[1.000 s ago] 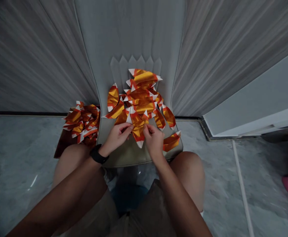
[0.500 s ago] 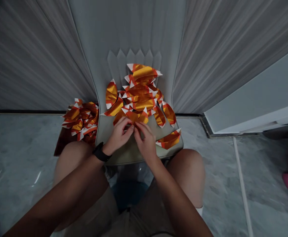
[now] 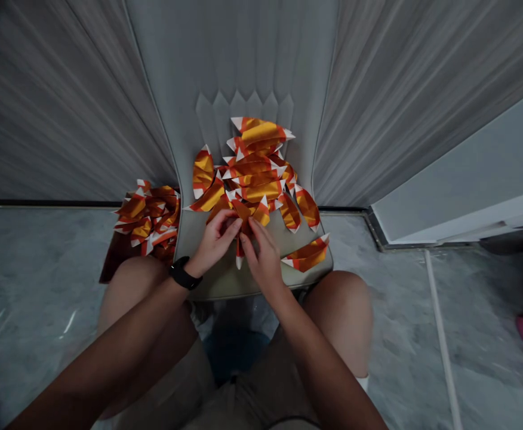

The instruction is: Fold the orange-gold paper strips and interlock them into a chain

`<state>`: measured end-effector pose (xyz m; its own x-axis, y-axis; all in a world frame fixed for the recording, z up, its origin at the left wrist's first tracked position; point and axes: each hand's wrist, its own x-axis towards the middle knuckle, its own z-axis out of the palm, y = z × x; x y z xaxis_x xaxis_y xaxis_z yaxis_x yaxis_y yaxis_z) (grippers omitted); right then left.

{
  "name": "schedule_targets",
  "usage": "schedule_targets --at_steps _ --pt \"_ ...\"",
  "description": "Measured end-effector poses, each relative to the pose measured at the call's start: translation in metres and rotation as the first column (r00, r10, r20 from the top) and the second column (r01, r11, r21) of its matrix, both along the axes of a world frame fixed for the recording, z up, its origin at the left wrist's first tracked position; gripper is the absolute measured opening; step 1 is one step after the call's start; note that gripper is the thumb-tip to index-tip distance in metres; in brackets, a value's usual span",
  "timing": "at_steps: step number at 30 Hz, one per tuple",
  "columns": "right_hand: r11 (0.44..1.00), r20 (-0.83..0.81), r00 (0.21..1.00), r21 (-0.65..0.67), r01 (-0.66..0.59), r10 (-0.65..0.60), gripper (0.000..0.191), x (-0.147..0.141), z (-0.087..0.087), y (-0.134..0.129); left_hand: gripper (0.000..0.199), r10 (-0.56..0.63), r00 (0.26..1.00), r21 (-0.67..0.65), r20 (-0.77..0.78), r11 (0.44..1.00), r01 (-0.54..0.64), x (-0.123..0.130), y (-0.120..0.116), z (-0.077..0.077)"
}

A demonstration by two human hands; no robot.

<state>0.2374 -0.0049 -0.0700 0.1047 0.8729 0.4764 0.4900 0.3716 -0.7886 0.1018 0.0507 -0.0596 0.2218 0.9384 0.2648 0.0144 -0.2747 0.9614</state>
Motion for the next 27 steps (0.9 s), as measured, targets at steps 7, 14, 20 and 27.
schedule_targets --at_steps 7,14,20,27 --pt "0.999 0.001 0.999 -0.018 0.047 -0.047 0.041 0.000 0.003 -0.001 0.030 0.001 0.998 0.055 -0.064 0.999 0.003 -0.004 0.001 -0.005" --pt "0.999 0.018 0.999 -0.030 0.038 -0.037 0.047 -0.001 -0.002 -0.003 0.048 -0.019 0.999 0.111 -0.046 0.994 0.024 -0.005 0.004 -0.015" --pt "0.999 0.158 0.987 0.025 0.038 -0.041 0.052 -0.001 -0.006 -0.003 0.047 0.073 0.986 0.171 -0.153 0.984 -0.047 -0.004 0.001 -0.020" --pt "0.995 0.271 0.960 0.089 0.054 -0.077 0.050 -0.008 -0.009 -0.001 0.029 0.228 0.956 0.191 -0.185 0.963 -0.192 0.001 0.000 -0.011"
